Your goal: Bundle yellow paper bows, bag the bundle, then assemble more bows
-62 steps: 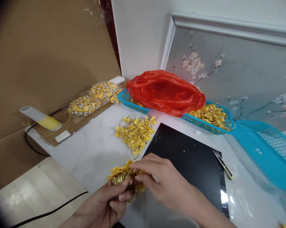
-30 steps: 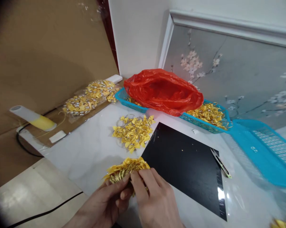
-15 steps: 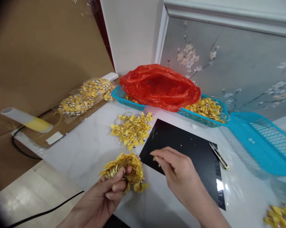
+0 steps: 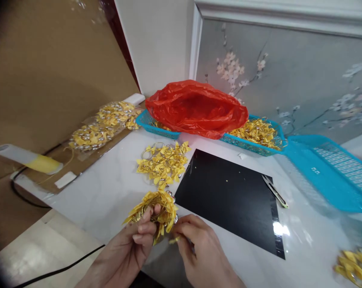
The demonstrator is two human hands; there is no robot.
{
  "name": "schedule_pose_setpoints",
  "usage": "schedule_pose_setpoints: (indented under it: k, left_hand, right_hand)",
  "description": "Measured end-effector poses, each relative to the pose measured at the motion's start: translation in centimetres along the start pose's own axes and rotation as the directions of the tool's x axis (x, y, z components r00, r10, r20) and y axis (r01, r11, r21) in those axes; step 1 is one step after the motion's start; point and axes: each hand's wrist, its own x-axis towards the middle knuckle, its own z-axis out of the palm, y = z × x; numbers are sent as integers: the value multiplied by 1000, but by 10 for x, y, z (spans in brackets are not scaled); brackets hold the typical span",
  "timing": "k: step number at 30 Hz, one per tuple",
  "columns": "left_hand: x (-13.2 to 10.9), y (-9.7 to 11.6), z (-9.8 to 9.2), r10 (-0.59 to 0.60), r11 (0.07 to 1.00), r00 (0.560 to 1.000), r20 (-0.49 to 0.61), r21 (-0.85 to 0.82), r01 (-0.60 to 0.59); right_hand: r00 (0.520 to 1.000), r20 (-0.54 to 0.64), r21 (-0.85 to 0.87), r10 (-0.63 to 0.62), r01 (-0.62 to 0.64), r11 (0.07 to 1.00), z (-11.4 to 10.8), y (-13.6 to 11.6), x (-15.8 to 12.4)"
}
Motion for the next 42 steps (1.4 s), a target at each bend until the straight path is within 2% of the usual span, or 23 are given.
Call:
schedule_pose_setpoints:
  k: [3,7,11,16,21,27,31,33,36,39,42]
  left_hand:
    - [1,2,2,68,998,997,-21,-17,-68]
    - [3,3,1,115,992,993,13,49,-115]
    - [2,0,-4,80,986,997,1,147,-80]
    - [1,-3,-8,42,976,999,-3,216,-41]
    - [2,-4,-7,-3,965,1000,-6,263,4]
    - [0,-7,-6,-38,940,997,65,340,13]
    - [-1,-10,-5,-31,940,998,61,342,9]
    - [-1,-11,-4,-33,951,998,60,308,13]
    - [0,-12,-3,-43,969,998,53,247,29]
    - [0,-11,-4,-52,982,997,61,187,40]
    - [0,-10,-6,-65,987,993,97,154,49]
  right_hand:
    - [999,-41,-78,-32,29,997,-10,4,-5]
    - [996,-85,-189,6,-22,982,-25,8,-6]
    - [996,-72,-186,45,-58,981,-44,9,-1]
    - [991,-123,-191,49,-72,979,-67,13,1]
    - [988,-151,-106,35,-52,993,-78,15,7]
    - [981,-127,-222,-149,118,968,-72,-5,24]
    - [956,22,-314,-292,283,906,-55,-27,32]
    - [949,88,-345,-303,314,884,-44,-34,33]
    - [937,121,-414,-328,348,841,-29,-37,33]
    - [918,120,-458,-379,390,799,-20,-32,32]
    - [921,101,-496,-376,374,783,-16,-26,30]
